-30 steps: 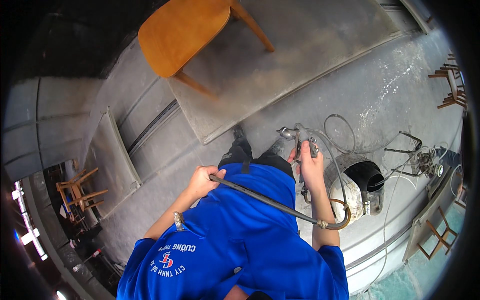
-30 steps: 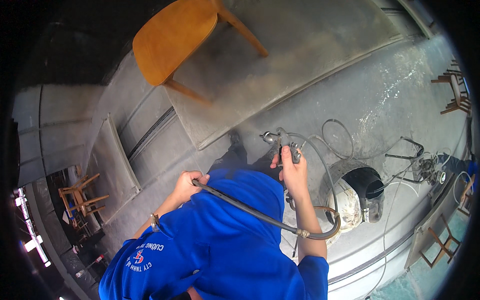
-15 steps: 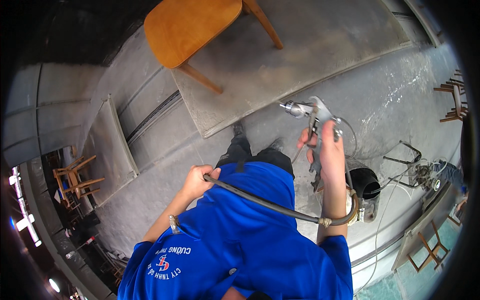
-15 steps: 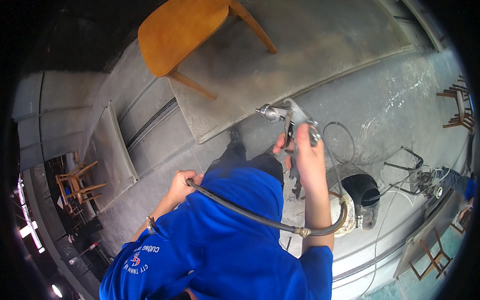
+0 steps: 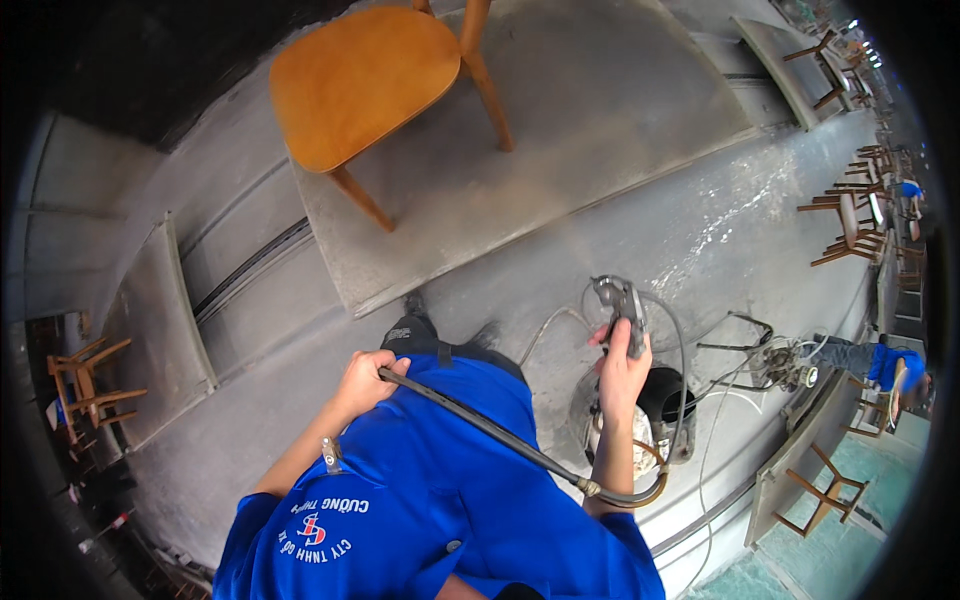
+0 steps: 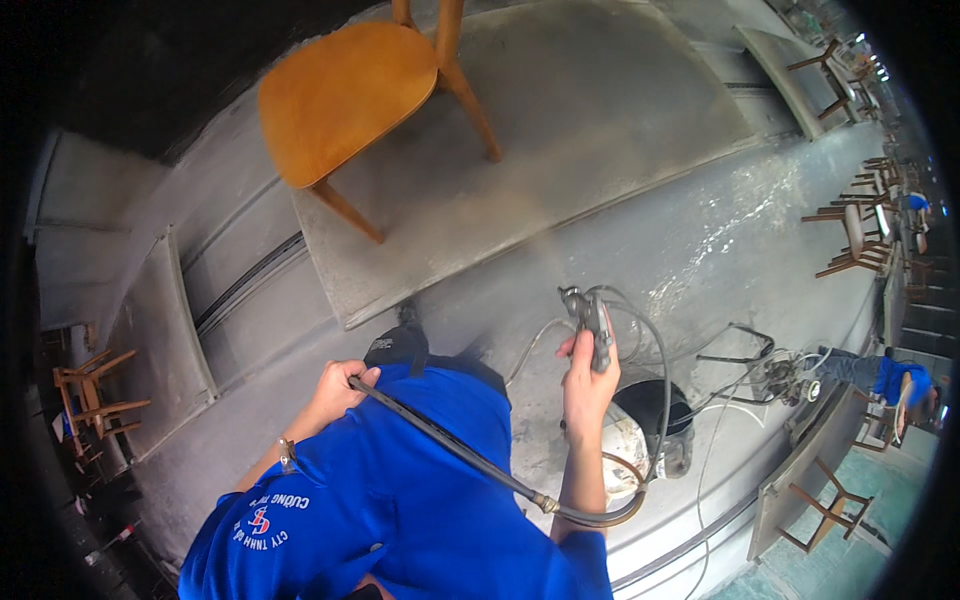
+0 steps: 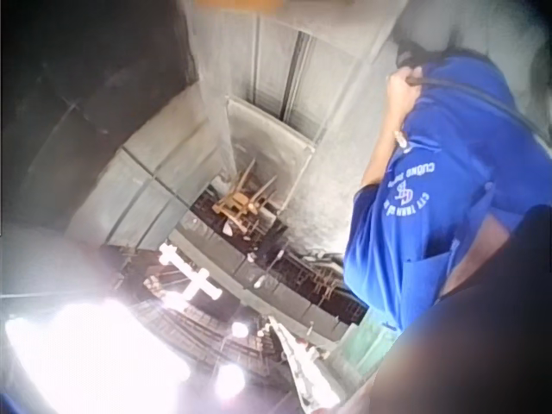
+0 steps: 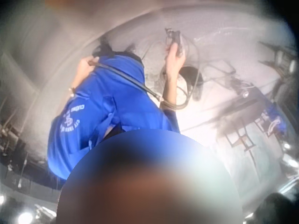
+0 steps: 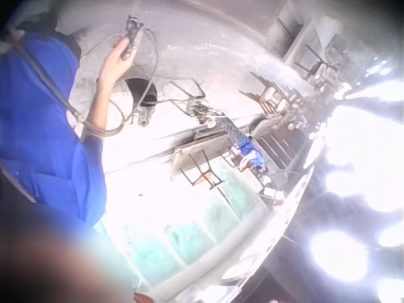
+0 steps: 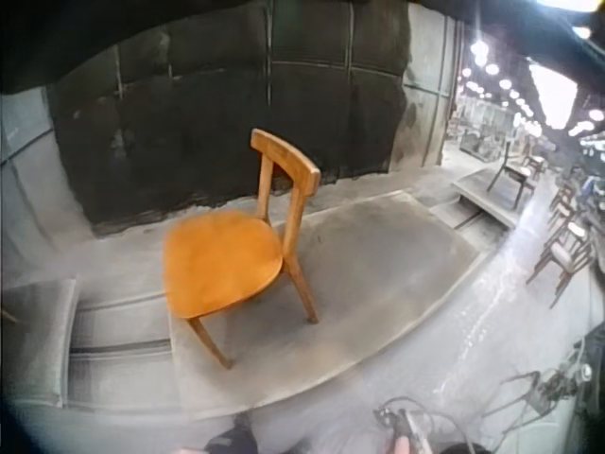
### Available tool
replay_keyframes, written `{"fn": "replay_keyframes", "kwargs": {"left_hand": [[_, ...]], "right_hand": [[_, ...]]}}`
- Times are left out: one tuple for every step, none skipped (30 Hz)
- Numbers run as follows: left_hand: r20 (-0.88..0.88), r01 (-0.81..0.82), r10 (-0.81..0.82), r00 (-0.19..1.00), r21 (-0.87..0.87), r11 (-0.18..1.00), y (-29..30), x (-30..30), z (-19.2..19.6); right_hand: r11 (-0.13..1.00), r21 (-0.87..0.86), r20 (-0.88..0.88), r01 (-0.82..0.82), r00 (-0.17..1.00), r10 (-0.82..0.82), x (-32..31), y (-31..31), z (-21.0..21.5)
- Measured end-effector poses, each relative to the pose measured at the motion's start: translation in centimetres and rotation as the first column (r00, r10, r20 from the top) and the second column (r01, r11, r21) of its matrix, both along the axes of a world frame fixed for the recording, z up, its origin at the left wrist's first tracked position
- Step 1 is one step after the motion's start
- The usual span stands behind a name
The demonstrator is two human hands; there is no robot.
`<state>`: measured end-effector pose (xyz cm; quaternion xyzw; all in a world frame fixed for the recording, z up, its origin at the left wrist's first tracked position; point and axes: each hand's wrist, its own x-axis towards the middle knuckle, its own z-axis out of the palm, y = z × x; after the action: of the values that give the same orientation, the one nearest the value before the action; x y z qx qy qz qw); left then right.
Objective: The person uses a spray gun to apply finish to a wooden chair, repeatedly rotating and repositioning the chair to coat all surfaces. The person also wipes the chair seat with a cloth and continues spraying while moving around the chair.
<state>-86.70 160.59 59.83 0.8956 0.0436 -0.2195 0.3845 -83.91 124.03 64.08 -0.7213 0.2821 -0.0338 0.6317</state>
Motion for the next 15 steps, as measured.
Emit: {"fn": "replay_keyframes", "kwargs": {"left_hand": [[0.023, 0.037, -0.037, 0.999, -0.012, 0.999, -0.2, 0.6, -0.3], [0.051, 0.084, -0.084, 0.995, 0.008, 0.996, -0.1, 1.4, -0.5], [0.019, 0.107, -0.106, 0.994, -0.05, 0.993, -0.1, 2.4, -0.8], [-0.014, 0.143, -0.145, 0.989, -0.075, 0.987, -0.2, 3.3, -1.1], [-0.036, 0.193, -0.196, 0.98, -0.084, 0.978, 0.2, 4.3, -1.2], [-0.022, 0.244, -0.25, 0.968, -0.155, 0.957, 0.5, 5.3, -1.4], [0.011, 0.307, -0.312, 0.95, -0.208, 0.929, 0.5, 6.6, -1.6], [0.027, 0.371, -0.377, 0.926, -0.25, 0.894, 1.3, 8.0, -1.7], [-0.019, 0.524, -0.537, 0.843, -0.192, 0.83, 2.0, 9.4, -1.7], [0.012, 0.557, -0.571, 0.821, -0.234, 0.797, 2.7, 10.9, -1.7], [0.043, 0.591, -0.603, 0.796, -0.269, 0.761, 3.4, 12.1, -1.8], [0.051, 0.63, -0.644, 0.763, -0.278, 0.725, 4.2, 13.6, -1.6], [0.015, 0.524, -0.565, 0.825, -0.396, 0.754, 5.1, 15.1, -1.5], [0.047, 0.358, -0.382, 0.923, -0.472, 0.806, 6.2, 16.9, -1.3], [0.05, 0.185, -0.188, 0.981, -0.533, 0.825, 7.5, 18.9, -1.3]], "right_hand": [[0.999, 0.02, 0.035, 0.042, 0.998, -0.042, -0.7, 0.1, 0.9], [0.996, 0.043, 0.077, 0.079, 0.994, -0.083, -1.2, 0.4, 2.0], [0.996, 0.056, 0.136, 0.073, 0.988, -0.08, -1.7, 0.8, 3.3], [0.993, 0.077, 0.235, 0.09, 0.966, -0.106, -2.1, 1.3, 4.4], [0.988, 0.097, 0.267, 0.121, 0.953, -0.143, -2.6, 2.1, 5.7], [0.977, 0.139, 0.3, 0.161, 0.933, -0.197, -3.2, 2.7, 7.1], [0.972, 0.161, 0.34, 0.17, 0.915, -0.216, -3.5, 3.4, 8.4], [0.964, 0.194, 0.391, 0.18, 0.888, -0.244, -3.5, 4.7, 9.8], [0.969, 0.162, 0.397, 0.187, 0.886, -0.238, -3.8, 5.3, 11.0], [0.978, 0.134, 0.472, 0.16, 0.857, -0.205, -3.8, 6.0, 12.0], [0.981, 0.106, 0.539, 0.161, 0.82, -0.193, -3.8, 6.6, 12.5], [0.982, 0.091, 0.604, 0.164, 0.776, -0.185, -3.6, 7.3, 13.0], [0.984, 0.041, 0.598, 0.174, 0.785, -0.164, -3.6, 8.0, 13.5], [0.989, -0.012, 0.551, 0.145, 0.826, -0.115, -3.6, 8.6, 13.8], [0.99, -0.056, 0.504, 0.126, 0.86, -0.081, -3.5, 9.5, 14.0]]}}
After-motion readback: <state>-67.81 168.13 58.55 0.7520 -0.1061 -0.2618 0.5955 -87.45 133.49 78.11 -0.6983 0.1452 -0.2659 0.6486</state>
